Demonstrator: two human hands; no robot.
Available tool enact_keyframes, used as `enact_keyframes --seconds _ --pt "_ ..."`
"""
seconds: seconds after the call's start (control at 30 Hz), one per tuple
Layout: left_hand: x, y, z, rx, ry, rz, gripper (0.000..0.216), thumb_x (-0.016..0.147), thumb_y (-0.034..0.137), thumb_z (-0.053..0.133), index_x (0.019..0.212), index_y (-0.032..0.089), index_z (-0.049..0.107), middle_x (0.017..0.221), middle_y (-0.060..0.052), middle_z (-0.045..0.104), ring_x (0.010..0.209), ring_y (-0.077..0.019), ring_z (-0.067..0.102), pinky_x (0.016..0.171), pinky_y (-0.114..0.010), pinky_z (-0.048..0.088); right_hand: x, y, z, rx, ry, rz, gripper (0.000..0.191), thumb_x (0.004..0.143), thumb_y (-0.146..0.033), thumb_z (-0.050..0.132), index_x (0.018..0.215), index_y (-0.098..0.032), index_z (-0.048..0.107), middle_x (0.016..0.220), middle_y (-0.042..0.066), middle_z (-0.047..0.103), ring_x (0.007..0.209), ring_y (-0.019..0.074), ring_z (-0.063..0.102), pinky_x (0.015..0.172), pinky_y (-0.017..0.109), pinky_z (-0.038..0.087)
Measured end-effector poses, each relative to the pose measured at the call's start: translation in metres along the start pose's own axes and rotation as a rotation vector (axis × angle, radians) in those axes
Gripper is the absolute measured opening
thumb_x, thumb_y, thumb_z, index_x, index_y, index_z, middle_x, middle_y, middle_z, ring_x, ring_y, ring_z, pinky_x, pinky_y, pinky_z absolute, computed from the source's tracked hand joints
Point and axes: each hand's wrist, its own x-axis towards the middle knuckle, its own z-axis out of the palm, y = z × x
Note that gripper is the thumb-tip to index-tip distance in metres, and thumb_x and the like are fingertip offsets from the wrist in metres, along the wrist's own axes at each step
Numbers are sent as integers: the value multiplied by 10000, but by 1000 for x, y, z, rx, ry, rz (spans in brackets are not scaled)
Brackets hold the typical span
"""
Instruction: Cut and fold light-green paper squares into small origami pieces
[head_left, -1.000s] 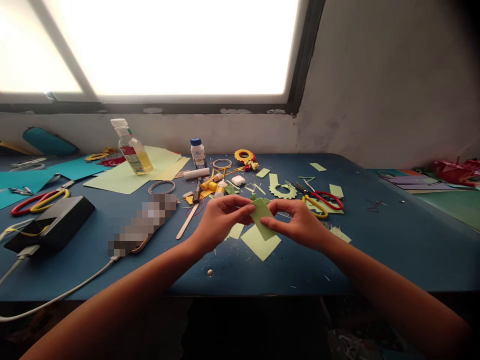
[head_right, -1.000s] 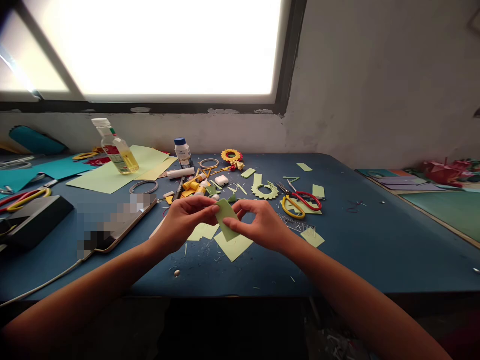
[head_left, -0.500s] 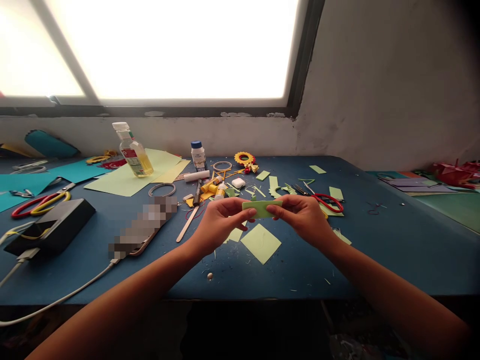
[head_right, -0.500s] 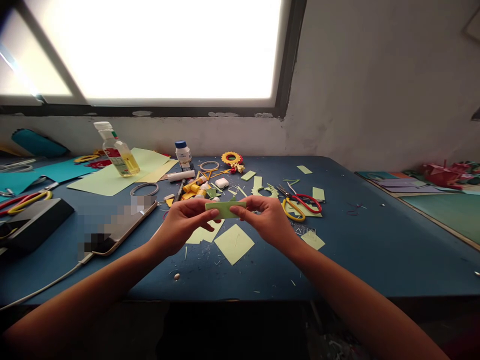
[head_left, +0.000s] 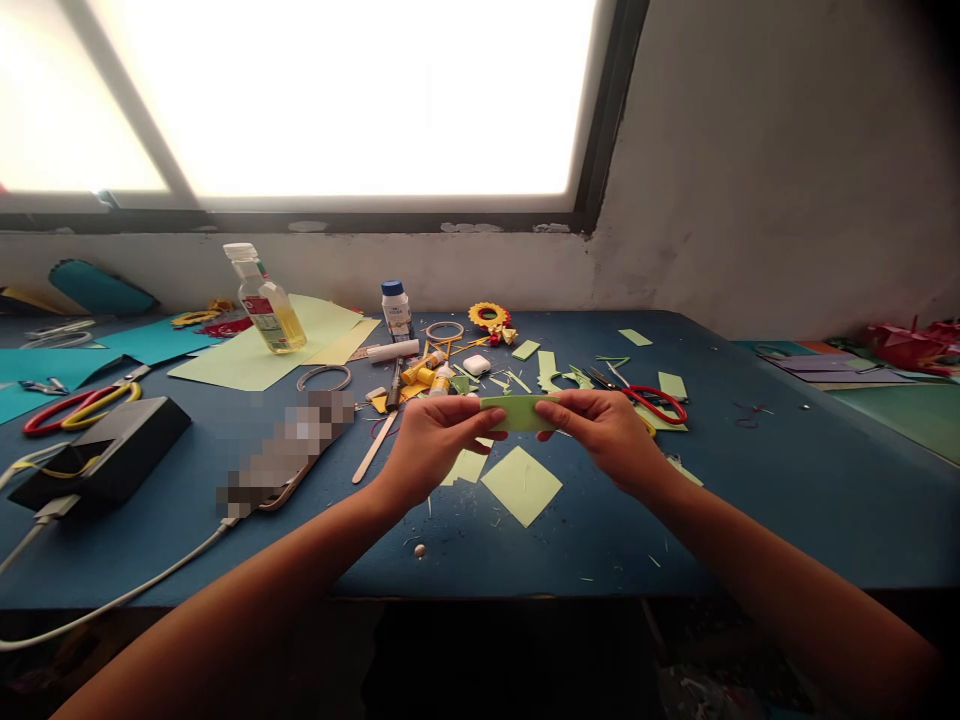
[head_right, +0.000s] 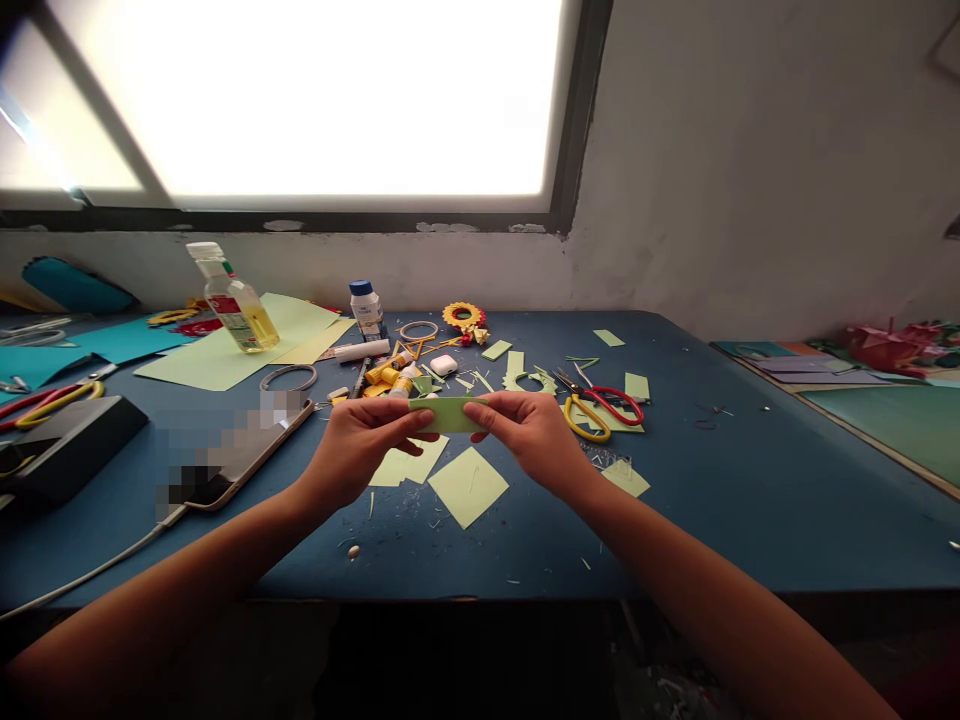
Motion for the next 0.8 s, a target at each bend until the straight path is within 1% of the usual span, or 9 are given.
enact_keyframes --seconds 0.1,0.17,0.27,0.33,0.43,0.5,0.57,0.67,0.8 --pt "0 1 0 -16 1 -6 344 660 333 772 940 142 719 829 -69 730 706 -185 692 554 -239 571 2 3 -1 17 0 20 341 749 -468 676 921 -180 739 714 39 714 639 172 666 630 303 536" --pt "0 2 0 -6 -47 -38 421 630 316 793 1005 147 701 856 -75 733 747 -195 692 583 -252 576 3 4 -1 35 19 18 362 746 -479 677 930 -173 734 718 40 713 621 170 665 632 307 536" --pt "1 4 -1 32 -111 -99 402 633 312 788 991 148 707 851 -77 733 789 -201 687 605 -252 570 4 5 -2 34 64 -9 370 738 -488 681 913 -166 730 739 48 712 599 174 666 616 312 540" --pt "2 5 -1 46 -118 -103 368 654 321 772 976 152 711 877 -77 730 794 -193 683 612 -248 565 3 4 -2 21 75 -33 352 735 -477 687 894 -165 726 737 48 711 603 181 670 603 312 545" --pt "2 5 -1 30 -129 -93 371 654 327 770 977 156 703 938 -77 720 804 -182 675 621 -242 560 0 2 0 1 49 -61 318 747 -457 680 880 -170 711 731 42 709 612 183 674 599 310 554" --pt "2 3 -1 27 -142 -99 371 652 335 770 963 147 698 927 -78 718 791 -177 672 624 -243 555 -2 2 3 -37 12 -74 309 743 -446 687 895 -177 698 756 42 712 643 187 676 612 311 558" --pt "2 0 1 39 -147 -91 365 646 339 772 939 137 694 890 -75 716 770 -176 667 623 -248 551 -3 3 5 -94 -21 -95 317 718 -425 713 928 -189 683 800 43 715 692 196 674 624 311 558" --pt "1 -4 3 64 -152 -46 355 651 326 765 939 136 679 856 -59 704 734 -169 650 601 -251 544 -4 5 7 -164 -34 -134 292 708 -377 728 935 -203 668 844 38 710 737 200 666 645 307 554" --pt "-1 -8 6 130 -153 22 333 683 217 714 997 134 644 835 -41 679 678 -130 612 559 -205 502 -7 6 12 -252 -5 -196 197 756 -311 679 921 -207 654 844 31 702 739 194 657 661 300 534"
